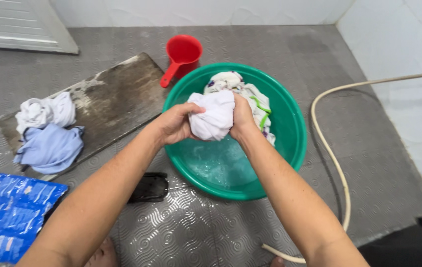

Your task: The person hand washes clothes in a green basin filled with water. They pick up various garments from a wooden board, submerge them in the basin, and scrub them by hand. The person adds liquid detergent from a blue sachet into the water and continues to agitate and rinse the clothes.

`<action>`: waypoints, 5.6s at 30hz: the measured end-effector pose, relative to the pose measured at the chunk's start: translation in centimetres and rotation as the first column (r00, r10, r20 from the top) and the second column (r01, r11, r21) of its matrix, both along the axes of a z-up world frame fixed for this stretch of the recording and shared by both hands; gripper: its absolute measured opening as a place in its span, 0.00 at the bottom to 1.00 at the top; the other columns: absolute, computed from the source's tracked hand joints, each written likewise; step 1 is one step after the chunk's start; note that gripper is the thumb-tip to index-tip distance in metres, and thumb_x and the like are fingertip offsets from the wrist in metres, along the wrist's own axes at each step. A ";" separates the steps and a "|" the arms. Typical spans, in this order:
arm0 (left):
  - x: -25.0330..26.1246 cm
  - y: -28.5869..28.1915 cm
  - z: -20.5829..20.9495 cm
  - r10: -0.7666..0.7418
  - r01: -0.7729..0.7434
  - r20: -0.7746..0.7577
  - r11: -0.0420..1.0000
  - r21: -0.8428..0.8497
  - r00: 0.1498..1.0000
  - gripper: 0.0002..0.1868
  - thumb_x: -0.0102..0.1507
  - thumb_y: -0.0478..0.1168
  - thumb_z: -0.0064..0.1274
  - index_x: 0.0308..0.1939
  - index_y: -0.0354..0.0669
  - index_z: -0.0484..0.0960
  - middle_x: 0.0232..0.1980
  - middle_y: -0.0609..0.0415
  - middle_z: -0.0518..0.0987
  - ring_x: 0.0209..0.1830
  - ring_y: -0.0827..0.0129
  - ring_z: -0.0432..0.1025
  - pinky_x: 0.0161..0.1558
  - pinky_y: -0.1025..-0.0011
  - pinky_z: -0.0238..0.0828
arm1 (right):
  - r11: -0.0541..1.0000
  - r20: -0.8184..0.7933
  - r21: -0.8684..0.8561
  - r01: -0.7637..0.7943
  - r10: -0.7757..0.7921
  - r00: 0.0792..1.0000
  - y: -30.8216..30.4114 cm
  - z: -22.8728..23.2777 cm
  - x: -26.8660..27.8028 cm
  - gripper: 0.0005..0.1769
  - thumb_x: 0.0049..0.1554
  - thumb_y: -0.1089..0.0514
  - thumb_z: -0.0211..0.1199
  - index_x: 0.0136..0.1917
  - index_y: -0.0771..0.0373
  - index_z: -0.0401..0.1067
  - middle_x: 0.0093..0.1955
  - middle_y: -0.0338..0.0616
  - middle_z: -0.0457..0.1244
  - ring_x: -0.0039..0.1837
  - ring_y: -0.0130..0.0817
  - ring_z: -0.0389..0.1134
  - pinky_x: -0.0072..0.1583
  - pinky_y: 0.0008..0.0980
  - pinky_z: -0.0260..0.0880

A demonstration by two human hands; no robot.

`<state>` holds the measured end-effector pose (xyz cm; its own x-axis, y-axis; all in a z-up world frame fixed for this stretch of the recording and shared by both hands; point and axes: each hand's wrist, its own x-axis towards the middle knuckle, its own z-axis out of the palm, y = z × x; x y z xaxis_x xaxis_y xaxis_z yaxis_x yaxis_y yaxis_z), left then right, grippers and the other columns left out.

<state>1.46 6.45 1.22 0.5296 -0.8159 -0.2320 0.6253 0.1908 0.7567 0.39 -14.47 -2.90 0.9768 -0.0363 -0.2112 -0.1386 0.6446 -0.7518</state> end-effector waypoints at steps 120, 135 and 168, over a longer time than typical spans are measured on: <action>-7.0 -13.9 17.5 -0.222 -0.342 0.780 0.940 0.010 -0.585 0.37 0.61 0.49 0.57 0.72 0.43 0.65 0.77 0.32 0.56 0.74 0.36 0.57 0.69 0.48 0.57 | -0.311 0.038 -0.826 -0.470 -0.863 0.504 -35.9 22.0 -33.6 0.40 0.55 0.47 0.63 0.75 0.66 0.60 0.78 0.67 0.49 0.78 0.67 0.47 0.73 0.66 0.51; -23.3 -27.0 19.9 -0.329 -0.003 0.882 0.937 0.348 -0.337 0.26 0.64 0.48 0.51 0.65 0.44 0.71 0.65 0.46 0.72 0.54 0.50 0.76 0.55 0.56 0.73 | 0.083 -0.239 -0.797 -0.599 -0.953 0.186 -37.6 23.0 -49.2 0.25 0.56 0.54 0.64 0.65 0.65 0.77 0.70 0.59 0.65 0.70 0.60 0.67 0.64 0.62 0.70; -21.9 -25.6 18.8 -0.383 -0.031 0.913 0.924 0.382 -0.140 0.21 0.64 0.45 0.53 0.58 0.39 0.78 0.57 0.44 0.80 0.54 0.54 0.78 0.58 0.59 0.71 | -0.352 0.016 -0.866 -0.356 -0.730 0.683 -38.5 19.0 -51.4 0.25 0.53 0.45 0.69 0.51 0.71 0.79 0.55 0.57 0.66 0.58 0.53 0.70 0.60 0.45 0.71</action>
<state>-20.48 -19.19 20.02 0.1808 -0.9620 0.2045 -0.8421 -0.0440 0.5375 -51.05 -52.94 16.14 0.5452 -0.8242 0.1531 -0.8036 -0.5658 -0.1844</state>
